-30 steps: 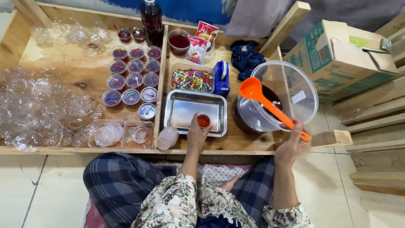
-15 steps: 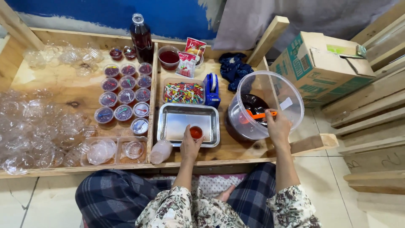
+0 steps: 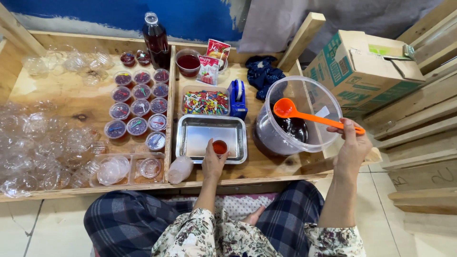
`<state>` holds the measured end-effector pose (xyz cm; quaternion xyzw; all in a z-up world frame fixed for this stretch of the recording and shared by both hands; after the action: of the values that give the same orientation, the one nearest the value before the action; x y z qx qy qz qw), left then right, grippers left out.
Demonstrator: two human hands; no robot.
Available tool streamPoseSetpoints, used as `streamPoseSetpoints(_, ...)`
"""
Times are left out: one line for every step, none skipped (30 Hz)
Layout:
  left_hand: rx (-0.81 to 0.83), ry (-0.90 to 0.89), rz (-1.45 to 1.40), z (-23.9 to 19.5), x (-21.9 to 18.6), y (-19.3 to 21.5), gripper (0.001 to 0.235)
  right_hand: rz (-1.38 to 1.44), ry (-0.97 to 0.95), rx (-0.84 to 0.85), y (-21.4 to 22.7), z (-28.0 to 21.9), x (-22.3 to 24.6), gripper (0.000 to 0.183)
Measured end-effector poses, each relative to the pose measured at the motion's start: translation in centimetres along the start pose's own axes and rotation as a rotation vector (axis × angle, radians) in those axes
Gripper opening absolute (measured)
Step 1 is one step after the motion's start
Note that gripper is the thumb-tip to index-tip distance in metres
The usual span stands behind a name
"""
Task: Filling small plastic containers with a dark liquid/grain mixture from a large bucket using a ladle and sealing them with lids.
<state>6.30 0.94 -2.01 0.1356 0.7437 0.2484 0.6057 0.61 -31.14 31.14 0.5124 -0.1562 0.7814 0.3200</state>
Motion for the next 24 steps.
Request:
streamPoseSetpoints(0.001, 0.002, 0.002, -0.1, -0.6, 0.6, 0.088, 0.0, -0.002, 0.0, 0.3, 0.1, 0.2, 0.018)
streamPoseSetpoints(-0.012, -0.018, -0.014, -0.4, -1.3, 1.2, 0.088, 0.067, -0.013, 0.004, 0.6, 0.1, 0.4, 0.019)
streamPoseSetpoints(-0.024, -0.037, -0.031, -0.6, -1.9, 1.8, 0.088, 0.135, -0.024, 0.007, 0.8, 0.1, 0.6, 0.021)
streamPoseSetpoints(-0.026, -0.031, -0.03, -0.5, -1.8, 1.6, 0.088, 0.134, -0.028, 0.013, 0.8, -0.1, 0.7, 0.021)
streamPoseSetpoints(-0.052, -0.06, -0.024, -0.5, -1.9, 1.5, 0.088, 0.194, -0.028, 0.01, 0.7, -0.3, 0.8, 0.02)
streamPoseSetpoints(-0.078, -0.087, -0.019, -0.5, -1.8, 1.5, 0.087, 0.252, -0.03, 0.01, 0.6, -0.6, 0.9, 0.02)
streamPoseSetpoints(-0.08, -0.078, -0.018, -0.3, -1.4, 1.4, 0.087, 0.25, -0.035, 0.017, -0.1, -1.2, 0.5, 0.02)
streamPoseSetpoints(-0.034, -0.024, -0.009, -0.2, -0.9, 0.8, 0.088, 0.228, -0.009, 0.004, -0.5, -1.7, 0.4, 0.019)
streamPoseSetpoints(0.012, 0.03, 0.0, 0.0, -0.4, 0.3, 0.09, 0.207, 0.016, -0.01, -0.9, -2.2, 0.2, 0.018)
streamPoseSetpoints(0.002, 0.041, -0.004, -0.1, -0.5, 0.6, 0.09, 0.209, 0.015, 0.005, -1.7, -3.2, 0.0, 0.018)
streamPoseSetpoints(0.001, 0.033, -0.015, -0.2, -0.7, 0.8, 0.089, 0.217, 0.017, 0.016, -2.3, -4.2, -0.2, 0.021)
streamPoseSetpoints(0.001, 0.022, -0.024, -0.3, -1.0, 0.9, 0.087, 0.226, 0.019, 0.022, -2.9, -5.2, -0.4, 0.024)
streamPoseSetpoints(-0.007, 0.031, -0.027, -0.4, -1.1, 1.1, 0.087, 0.228, 0.017, 0.034, -3.7, -6.5, -0.3, 0.024)
streamPoseSetpoints(-0.016, 0.013, -0.044, -0.5, -1.3, 1.2, 0.088, 0.222, -0.027, 0.065, -4.7, -7.8, -0.5, 0.024)
streamPoseSetpoints(-0.025, -0.005, -0.062, -0.5, -1.5, 1.4, 0.088, 0.216, -0.07, 0.096, -5.6, -9.2, -0.7, 0.024)
streamPoseSetpoints(-0.029, -0.003, -0.061, -0.4, -1.2, 1.1, 0.088, 0.219, -0.071, 0.1, -6.1, -10.2, -1.4, 0.024)
streamPoseSetpoints(-0.039, -0.02, -0.064, -0.3, -1.0, 0.8, 0.089, 0.192, -0.088, 0.14, -6.7, -11.2, -2.2, 0.024)
streamPoseSetpoints(-0.049, -0.036, -0.065, -0.2, -0.7, 0.6, 0.091, 0.165, -0.106, 0.18, -7.4, -12.4, -3.1, 0.024)
streamPoseSetpoints(-0.053, -0.032, -0.064, -0.4, -0.5, 0.5, 0.091, 0.168, -0.108, 0.185, -7.7, -13.4, -4.7, 0.024)
streamPoseSetpoints(-0.039, -0.034, -0.07, -0.2, -0.4, 0.4, 0.091, 0.134, -0.027, 0.208, -8.1, -14.2, -5.9, 0.022)
streamPoseSetpoints(-0.026, -0.036, -0.076, 0.0, -0.4, 0.4, 0.091, 0.101, 0.054, 0.231, -8.5, -15.1, -7.0, 0.021)
streamPoseSetpoints(-0.032, -0.033, -0.075, 0.2, 0.0, 0.1, 0.091, 0.105, 0.054, 0.236, -8.9, -15.4, -6.3, 0.021)
streamPoseSetpoints(-0.036, -0.037, -0.068, 0.5, 0.4, -0.3, 0.091, -0.005, 0.183, 0.281, -9.5, -15.8, -5.0, 0.022)
streamPoseSetpoints(-0.036, -0.041, -0.062, 0.7, 0.8, -0.7, 0.091, -0.119, 0.311, 0.323, -10.0, -16.3, -3.7, 0.023)
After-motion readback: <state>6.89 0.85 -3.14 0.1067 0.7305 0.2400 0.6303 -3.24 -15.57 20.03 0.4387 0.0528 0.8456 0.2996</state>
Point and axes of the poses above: each hand's wrist, its own z-axis towards the middle knuckle, its own y-axis out of the back of the hand, x = y × z, the point moved 6 cm from there along z, towards the middle knuckle, and after that the axes turned 3 degrees about y, right-handed, at the moved point
